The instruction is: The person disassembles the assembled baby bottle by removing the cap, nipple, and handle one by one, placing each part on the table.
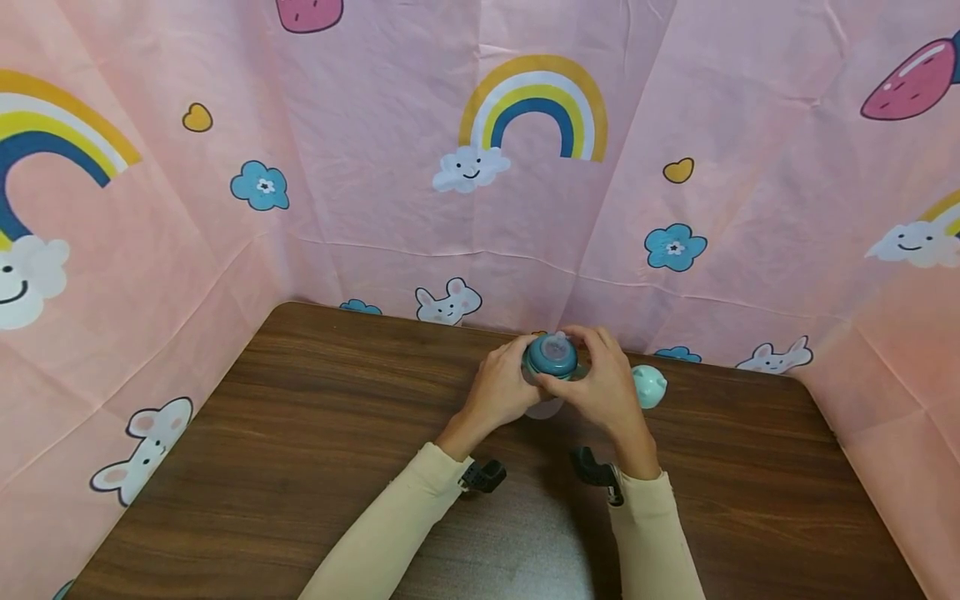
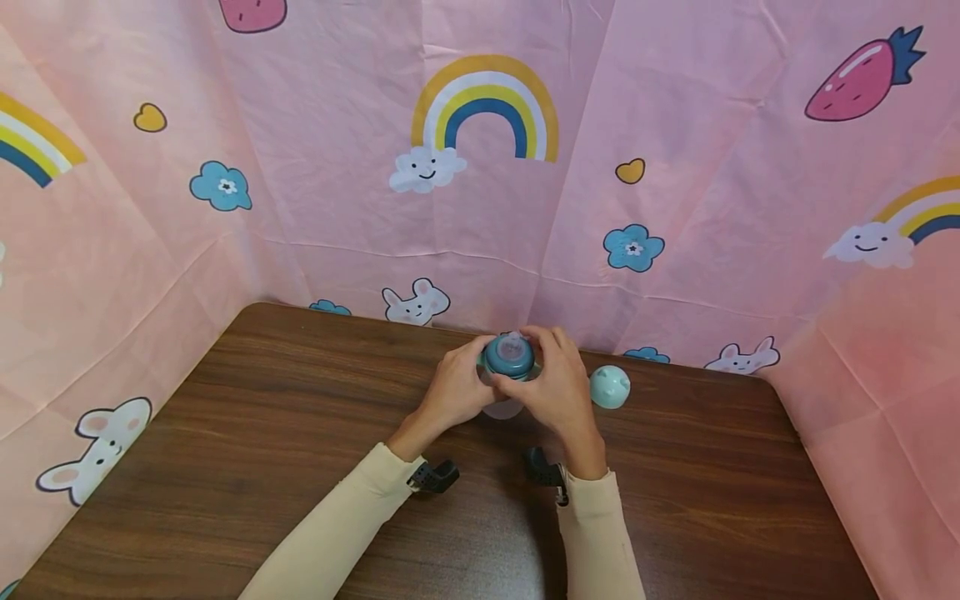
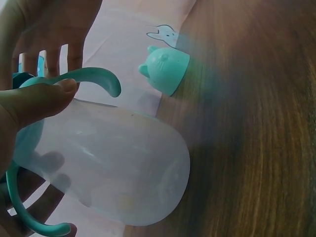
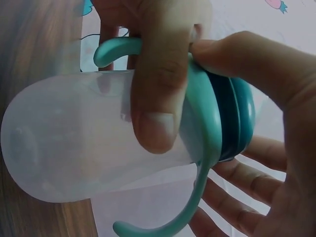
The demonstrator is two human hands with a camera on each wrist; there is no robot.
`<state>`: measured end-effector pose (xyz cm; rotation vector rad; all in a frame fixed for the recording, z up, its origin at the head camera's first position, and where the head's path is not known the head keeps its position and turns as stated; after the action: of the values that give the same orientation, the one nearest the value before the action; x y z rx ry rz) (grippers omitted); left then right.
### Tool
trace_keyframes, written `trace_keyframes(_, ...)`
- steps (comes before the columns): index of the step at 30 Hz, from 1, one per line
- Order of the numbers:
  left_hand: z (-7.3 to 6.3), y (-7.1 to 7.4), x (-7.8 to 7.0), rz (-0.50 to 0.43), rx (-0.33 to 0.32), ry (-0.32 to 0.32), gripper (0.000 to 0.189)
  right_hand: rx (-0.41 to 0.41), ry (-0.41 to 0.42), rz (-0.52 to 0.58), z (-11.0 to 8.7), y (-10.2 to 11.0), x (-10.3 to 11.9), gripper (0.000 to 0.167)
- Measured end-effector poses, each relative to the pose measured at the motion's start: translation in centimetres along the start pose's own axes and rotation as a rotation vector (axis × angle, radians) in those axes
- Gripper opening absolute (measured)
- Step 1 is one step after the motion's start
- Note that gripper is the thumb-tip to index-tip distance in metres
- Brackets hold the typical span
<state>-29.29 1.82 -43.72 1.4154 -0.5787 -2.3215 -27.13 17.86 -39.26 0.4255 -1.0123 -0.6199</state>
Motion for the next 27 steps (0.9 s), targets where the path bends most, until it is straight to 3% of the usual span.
trace_keyframes(17, -0.01, -0.12, 0.14, 0.014, -0.04, -0.013, 0.073, 0.067, 0.034, 0.116, 0.26, 0.33, -0.11, 0.073)
trace_keyframes(27, -0.12, -0.1, -0.02, 0.027, -0.03, 0.003, 0.077, 0.039, -0.005, 0.021, 0.05, 0.34, -0.13, 0.083)
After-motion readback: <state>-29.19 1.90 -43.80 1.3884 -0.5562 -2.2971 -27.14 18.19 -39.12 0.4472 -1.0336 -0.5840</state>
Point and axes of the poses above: each hand's wrist, its own z-axis towards the middle knuckle, its own y-axis out of the back of the hand, x = y × z, the point moved 6 cm from there along z, towards the middle knuckle, and after that the axes turned 8 degrees about -x, right-handed, at the moved point
